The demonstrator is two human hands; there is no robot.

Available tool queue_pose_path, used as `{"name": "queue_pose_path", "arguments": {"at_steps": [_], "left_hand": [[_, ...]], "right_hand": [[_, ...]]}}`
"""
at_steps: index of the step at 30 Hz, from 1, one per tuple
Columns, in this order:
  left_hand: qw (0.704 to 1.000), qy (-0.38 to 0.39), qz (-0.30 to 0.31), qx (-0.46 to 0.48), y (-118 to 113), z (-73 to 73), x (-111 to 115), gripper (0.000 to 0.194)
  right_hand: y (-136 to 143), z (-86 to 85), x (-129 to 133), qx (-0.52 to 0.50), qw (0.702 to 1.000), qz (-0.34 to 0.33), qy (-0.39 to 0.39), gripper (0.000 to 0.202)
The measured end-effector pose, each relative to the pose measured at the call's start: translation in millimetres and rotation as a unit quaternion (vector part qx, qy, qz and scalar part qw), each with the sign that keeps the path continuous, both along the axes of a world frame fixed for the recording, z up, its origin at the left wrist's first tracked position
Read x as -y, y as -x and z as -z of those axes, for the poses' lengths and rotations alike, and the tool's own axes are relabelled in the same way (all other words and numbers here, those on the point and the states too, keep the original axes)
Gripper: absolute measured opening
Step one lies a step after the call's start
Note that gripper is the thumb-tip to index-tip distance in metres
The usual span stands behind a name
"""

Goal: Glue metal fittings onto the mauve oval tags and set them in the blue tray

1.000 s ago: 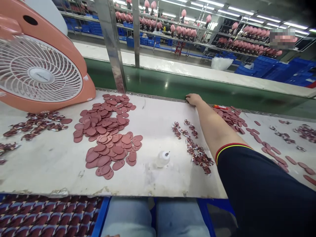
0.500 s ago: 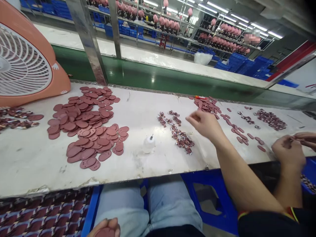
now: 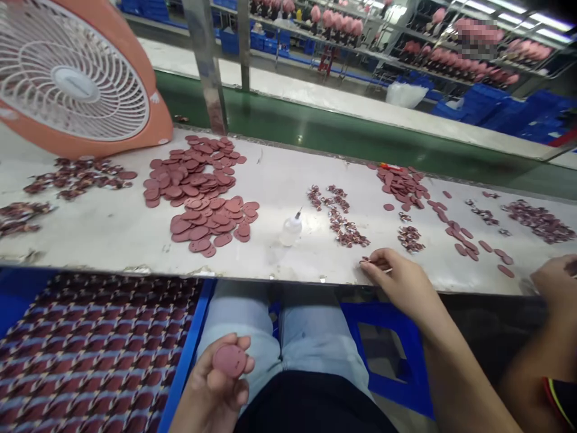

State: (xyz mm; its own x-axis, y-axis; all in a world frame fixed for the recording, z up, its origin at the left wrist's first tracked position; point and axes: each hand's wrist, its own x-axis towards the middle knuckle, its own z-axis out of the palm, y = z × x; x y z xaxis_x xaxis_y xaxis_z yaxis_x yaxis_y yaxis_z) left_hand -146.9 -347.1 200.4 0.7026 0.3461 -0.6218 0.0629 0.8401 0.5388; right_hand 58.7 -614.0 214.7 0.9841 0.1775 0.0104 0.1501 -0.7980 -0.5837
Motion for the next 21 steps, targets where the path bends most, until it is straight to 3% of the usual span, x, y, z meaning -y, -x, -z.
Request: {"name": "queue_pose_path", "arguments": {"at_steps": [3, 6, 11, 14, 21], "left_hand": [[1.000, 0.007, 0.028, 0.008, 2, -2.6, 5, 0.037], [0.995, 0.039, 0.083, 0.044, 3, -1.2, 7, 0.041], [0.988, 0.049, 0.117, 0.084, 9, -0.4, 8, 0.038], [0.986, 0.051, 0.127, 0.094, 14, -2.3, 8, 0.037], [0.984, 0.055, 0.129, 0.111, 19, -2.9, 7, 0.034]], "right_hand": [[18, -3.3, -8, -0.021, 0.994, -0.025, -0.102, 0.028], [42, -12.3, -36, -0.097, 0.970, -0.097, -0.200, 0.033], [77, -32.9, -93, -0.305, 0.844, -0.231, -0.376, 0.018], [84, -39.9, -111, -0.338, 0.819, -0.292, -0.361, 0.012], [82, -45.8, -126, -0.261, 0.840, -0.400, -0.258, 0.011]]}}
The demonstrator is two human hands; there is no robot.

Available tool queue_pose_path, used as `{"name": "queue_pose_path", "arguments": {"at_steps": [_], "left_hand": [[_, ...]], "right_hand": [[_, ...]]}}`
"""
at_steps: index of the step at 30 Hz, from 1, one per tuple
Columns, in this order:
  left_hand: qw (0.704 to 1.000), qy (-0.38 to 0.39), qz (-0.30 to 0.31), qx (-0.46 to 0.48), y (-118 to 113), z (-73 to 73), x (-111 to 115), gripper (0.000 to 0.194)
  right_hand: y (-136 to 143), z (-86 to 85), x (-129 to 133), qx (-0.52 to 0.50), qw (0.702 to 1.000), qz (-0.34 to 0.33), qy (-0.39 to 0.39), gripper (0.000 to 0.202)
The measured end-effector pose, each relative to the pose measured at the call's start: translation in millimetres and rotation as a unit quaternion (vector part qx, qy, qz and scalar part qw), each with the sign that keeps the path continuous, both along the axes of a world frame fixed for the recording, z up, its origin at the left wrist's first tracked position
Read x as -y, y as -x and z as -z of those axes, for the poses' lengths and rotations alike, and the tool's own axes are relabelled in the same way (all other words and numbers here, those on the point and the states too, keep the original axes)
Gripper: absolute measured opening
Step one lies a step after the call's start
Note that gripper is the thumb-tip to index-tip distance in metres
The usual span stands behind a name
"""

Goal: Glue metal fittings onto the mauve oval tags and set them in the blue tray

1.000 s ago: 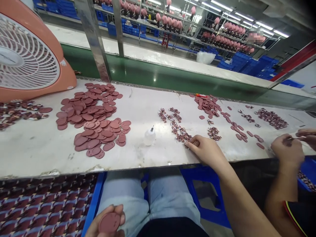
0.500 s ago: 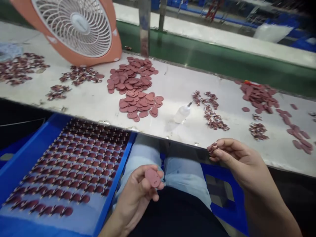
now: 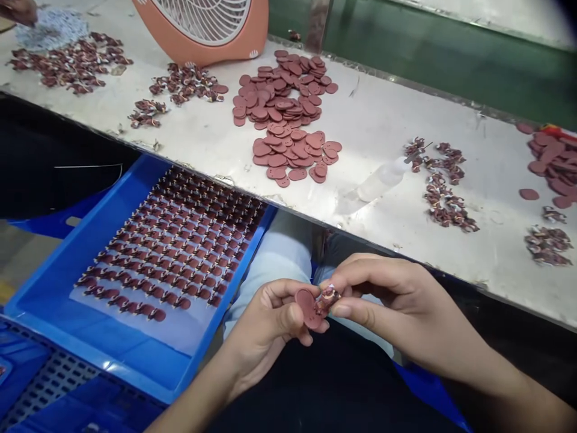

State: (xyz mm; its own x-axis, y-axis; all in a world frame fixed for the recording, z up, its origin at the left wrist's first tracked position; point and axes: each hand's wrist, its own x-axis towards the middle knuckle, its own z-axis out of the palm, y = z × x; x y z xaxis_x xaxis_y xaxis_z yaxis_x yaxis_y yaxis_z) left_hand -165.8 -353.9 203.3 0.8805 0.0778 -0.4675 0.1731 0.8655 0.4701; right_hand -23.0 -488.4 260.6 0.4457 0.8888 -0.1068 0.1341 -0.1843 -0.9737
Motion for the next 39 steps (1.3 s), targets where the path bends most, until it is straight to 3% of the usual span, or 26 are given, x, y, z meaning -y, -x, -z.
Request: {"name": "queue_pose_path", "arguments": {"at_steps": [13, 39], "left_hand": [[1.000, 0.005, 0.009, -0.020, 0, 2.9, 1, 0.035], [0.997, 0.010, 0.024, -0.074, -3, 5.2, -3, 0.041]], "right_hand": [[-3, -7.0, 0, 0.125, 0.990, -0.064, 0.027, 0.014], [-12, -5.9, -13, 0.126, 0.986, -0.098, 0.056, 0.009]]}}
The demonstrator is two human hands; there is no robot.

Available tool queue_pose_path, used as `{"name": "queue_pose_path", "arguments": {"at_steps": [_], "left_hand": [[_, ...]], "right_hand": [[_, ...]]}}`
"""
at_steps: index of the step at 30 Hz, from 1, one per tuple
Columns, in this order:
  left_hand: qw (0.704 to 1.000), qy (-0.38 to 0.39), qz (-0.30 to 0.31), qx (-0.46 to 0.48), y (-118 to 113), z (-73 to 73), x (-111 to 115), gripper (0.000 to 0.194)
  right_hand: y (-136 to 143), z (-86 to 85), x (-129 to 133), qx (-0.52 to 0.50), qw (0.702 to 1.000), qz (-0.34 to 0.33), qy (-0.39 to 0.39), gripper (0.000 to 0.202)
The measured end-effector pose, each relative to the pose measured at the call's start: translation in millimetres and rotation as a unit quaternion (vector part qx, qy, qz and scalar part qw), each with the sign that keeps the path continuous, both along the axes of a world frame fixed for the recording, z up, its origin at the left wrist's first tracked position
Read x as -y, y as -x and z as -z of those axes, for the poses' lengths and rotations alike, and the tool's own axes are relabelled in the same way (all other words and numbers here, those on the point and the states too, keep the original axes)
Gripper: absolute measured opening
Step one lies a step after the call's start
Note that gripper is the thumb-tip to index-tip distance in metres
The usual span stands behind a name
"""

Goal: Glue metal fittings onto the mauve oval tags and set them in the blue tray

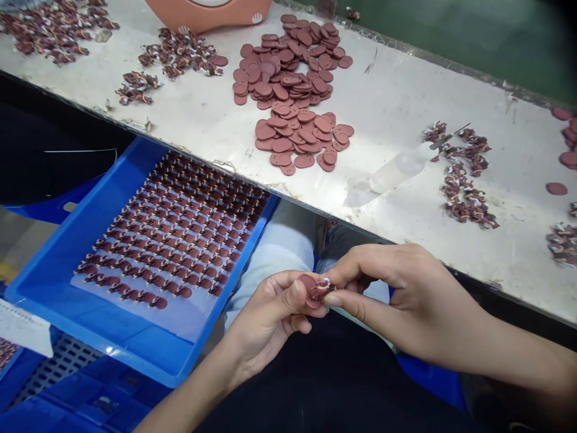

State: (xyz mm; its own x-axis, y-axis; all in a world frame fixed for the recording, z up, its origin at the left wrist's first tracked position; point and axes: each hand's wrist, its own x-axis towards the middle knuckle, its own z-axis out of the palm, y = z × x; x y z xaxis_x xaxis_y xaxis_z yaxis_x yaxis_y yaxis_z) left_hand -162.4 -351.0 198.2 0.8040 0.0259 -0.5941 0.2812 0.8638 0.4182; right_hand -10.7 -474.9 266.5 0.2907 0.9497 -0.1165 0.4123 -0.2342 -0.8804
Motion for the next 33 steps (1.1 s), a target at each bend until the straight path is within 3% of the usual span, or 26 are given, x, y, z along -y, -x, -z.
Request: {"name": "queue_pose_path", "arguments": {"at_steps": [9, 24, 33], "left_hand": [[1.000, 0.019, -0.001, 0.009, 1, 2.1, -2, 0.039], [0.998, 0.060, -0.021, 0.003, 6, 7.9, 3, 0.042], [0.997, 0.069, -0.033, 0.004, 6, 10.1, 5, 0.041]], "right_hand": [[3, -1.7, -3, 0.020, 1.000, -0.014, 0.010, 0.012], [12, 3.8, -2, 0.139, 0.989, -0.041, -0.021, 0.009], [13, 6.6, -2, 0.147, 0.988, -0.042, -0.023, 0.009]]}}
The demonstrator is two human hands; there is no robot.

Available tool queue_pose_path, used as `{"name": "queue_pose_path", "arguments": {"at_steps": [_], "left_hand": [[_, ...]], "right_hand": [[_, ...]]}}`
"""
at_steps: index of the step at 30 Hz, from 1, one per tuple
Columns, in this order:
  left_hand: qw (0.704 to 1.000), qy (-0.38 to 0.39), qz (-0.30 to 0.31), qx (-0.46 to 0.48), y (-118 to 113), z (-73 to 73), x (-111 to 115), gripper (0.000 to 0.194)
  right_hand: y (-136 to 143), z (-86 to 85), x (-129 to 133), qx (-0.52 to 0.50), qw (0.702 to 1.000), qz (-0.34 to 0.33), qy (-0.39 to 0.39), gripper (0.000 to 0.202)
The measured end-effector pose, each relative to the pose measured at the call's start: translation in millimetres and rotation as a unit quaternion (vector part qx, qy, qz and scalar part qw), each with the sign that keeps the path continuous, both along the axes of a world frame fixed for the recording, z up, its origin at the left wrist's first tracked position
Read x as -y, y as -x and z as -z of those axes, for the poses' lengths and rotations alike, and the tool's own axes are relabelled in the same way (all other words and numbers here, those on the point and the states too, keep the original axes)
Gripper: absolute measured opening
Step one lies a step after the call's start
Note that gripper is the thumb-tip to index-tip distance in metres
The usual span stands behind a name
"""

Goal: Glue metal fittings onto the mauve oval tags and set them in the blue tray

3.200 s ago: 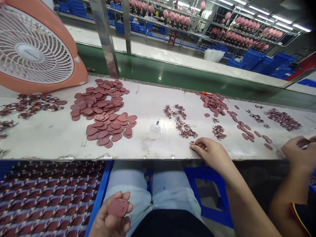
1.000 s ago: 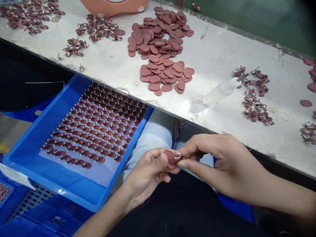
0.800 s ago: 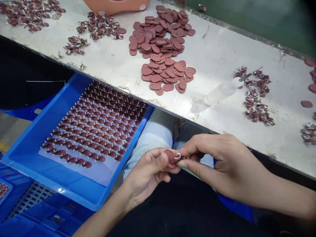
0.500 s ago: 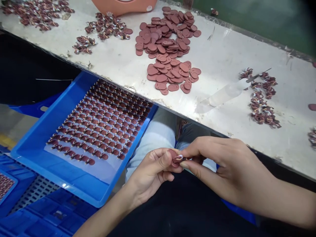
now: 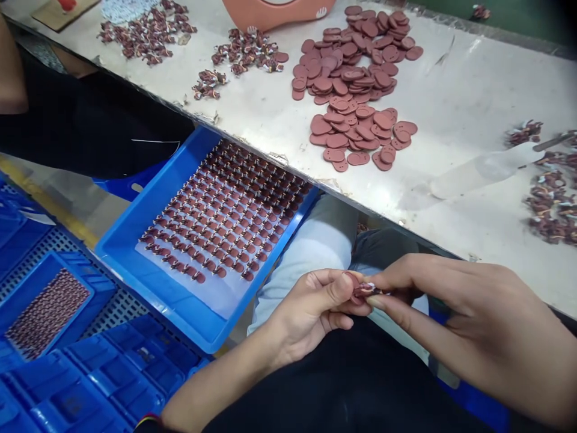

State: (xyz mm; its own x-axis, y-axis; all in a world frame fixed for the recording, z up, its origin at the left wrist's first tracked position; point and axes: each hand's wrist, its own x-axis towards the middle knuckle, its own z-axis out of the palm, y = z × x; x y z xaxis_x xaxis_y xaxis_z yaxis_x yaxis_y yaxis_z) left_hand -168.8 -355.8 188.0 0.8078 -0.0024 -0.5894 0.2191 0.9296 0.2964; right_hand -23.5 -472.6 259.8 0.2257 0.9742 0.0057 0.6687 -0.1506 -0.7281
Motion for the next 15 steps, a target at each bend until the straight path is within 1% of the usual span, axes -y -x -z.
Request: {"name": "queue_pose_path", "arguments": {"at_steps": [9, 15], "left_hand": [[1.000, -0.003, -0.002, -0.004, -1.4, -3.1, -2.8, 0.042], [1.000, -0.008, -0.006, -0.011, -3.3, -4.7, -3.7, 0.037]], "right_hand": [[0.2, -2.0, -4.0, -0.001, 1.000, 0.005, -0.001, 0.010], [-1.0, -4.3, -4.3, -0.023, 1.000, 0.008, 0.005, 0.009]]}}
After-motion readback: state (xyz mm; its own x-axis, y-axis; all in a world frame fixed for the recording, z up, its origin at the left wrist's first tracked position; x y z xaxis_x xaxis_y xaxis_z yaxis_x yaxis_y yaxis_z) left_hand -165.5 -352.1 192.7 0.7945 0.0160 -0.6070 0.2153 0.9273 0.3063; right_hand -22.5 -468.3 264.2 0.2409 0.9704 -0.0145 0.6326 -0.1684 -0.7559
